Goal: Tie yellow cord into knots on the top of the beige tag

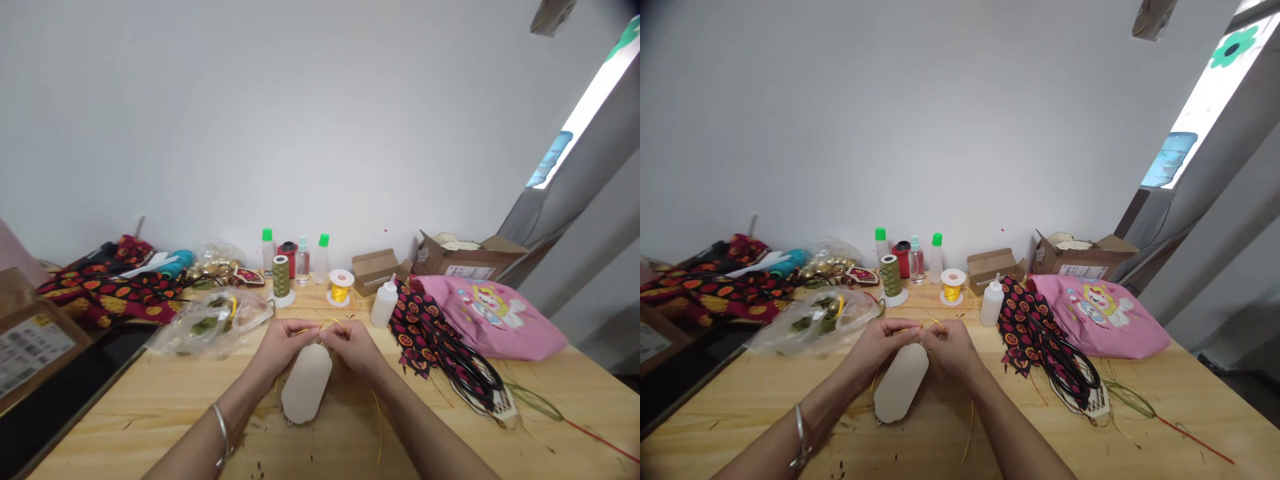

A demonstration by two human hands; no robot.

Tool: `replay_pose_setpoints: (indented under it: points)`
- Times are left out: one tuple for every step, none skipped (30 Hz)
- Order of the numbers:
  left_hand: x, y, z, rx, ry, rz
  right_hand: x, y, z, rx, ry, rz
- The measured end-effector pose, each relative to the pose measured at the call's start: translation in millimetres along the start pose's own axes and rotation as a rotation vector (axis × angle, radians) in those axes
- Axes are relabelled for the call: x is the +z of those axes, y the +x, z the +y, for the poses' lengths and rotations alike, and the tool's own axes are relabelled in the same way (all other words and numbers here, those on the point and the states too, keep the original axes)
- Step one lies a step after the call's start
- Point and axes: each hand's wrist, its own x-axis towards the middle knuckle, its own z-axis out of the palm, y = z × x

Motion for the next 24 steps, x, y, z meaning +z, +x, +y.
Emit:
replay_pose_setpoints:
  points:
    - [-0.4, 0, 0, -0.003, -0.009, -0.005, -1, 0, -1, 0.008, 0.022, -0.017]
    - [-0.6, 0, 0, -0.005, -0.017, -0.011, -1, 1, -1, 0.011, 0.04, -0.028]
    - [-0.7, 0, 0, -0.004, -0.024, -0.016, -2, 2, 0, 0.011, 0.055, -0.033]
    - [-0.7, 0, -1, 0.0, -0.029, -0.018, -3, 3, 1, 0.008, 0.072, -0.036]
    - [-0.7, 1, -1, 0.003, -0.036, -0.019, -4, 3, 3, 0.006, 0.087, -0.043]
    - [-0.7, 1, -1, 0.004, -0.045, -0.017, -4, 4, 4, 0.008, 0.102, -0.057]
    - [-1.0, 1, -1, 0.004, -0.056, -0.013, -5, 5, 5, 0.013, 0.113, -0.072]
    - [-1.3, 2, -2, 0.0, -0.071, -0.007, -6, 5, 6, 0.022, 0.122, -0.09]
    - [-1.7, 2, -2, -0.008, -0.088, -0.002, -6, 5, 6, 0.034, 0.131, -0.109]
    - [-2.1, 2, -1, -0.016, -0.105, 0.001, -7, 5, 5, 0.052, 0.143, -0.125]
    - [-2.5, 2, -1, -0.025, -0.118, 0.001, -7, 5, 3, 0.072, 0.154, -0.134]
    - [-2.7, 2, 0, -0.033, -0.129, -0.002, -7, 4, 2, 0.089, 0.162, -0.139]
    - [-2.8, 2, 0, -0.04, -0.137, -0.006, -7, 4, 0, 0.105, 0.165, -0.138]
    - [-2.7, 2, 1, -0.043, -0.141, -0.009, -7, 3, -2, 0.114, 0.161, -0.133]
    - [-2.5, 2, 1, -0.043, -0.144, -0.012, -7, 3, -3, 0.11, 0.153, -0.123]
    - [-2.3, 2, 2, -0.041, -0.146, -0.017, -6, 3, -3, 0.093, 0.146, -0.111]
    - [-2.1, 2, 2, -0.04, -0.147, -0.023, -6, 4, -2, 0.067, 0.141, -0.1]
    - [-2.0, 2, 2, -0.04, -0.147, -0.029, -5, 4, -1, 0.039, 0.137, -0.086]
    - [-2.0, 2, 2, -0.043, -0.148, -0.034, -5, 5, 1, 0.015, 0.132, -0.074]
    - [-2.3, 2, 1, -0.05, -0.152, -0.042, -4, 5, 3, 0.0, 0.126, -0.061]
    - [-2.7, 2, 1, -0.058, -0.159, -0.051, -4, 6, 4, -0.006, 0.118, -0.048]
    - [-3.3, 1, 1, -0.066, -0.166, -0.061, -4, 6, 6, -0.006, 0.109, -0.037]
    - [-3.9, 1, 1, -0.073, -0.175, -0.07, -4, 6, 7, -0.007, 0.102, -0.03]
    - [-4.5, 1, 1, -0.079, -0.184, -0.078, -4, 6, 7, -0.01, 0.095, -0.026]
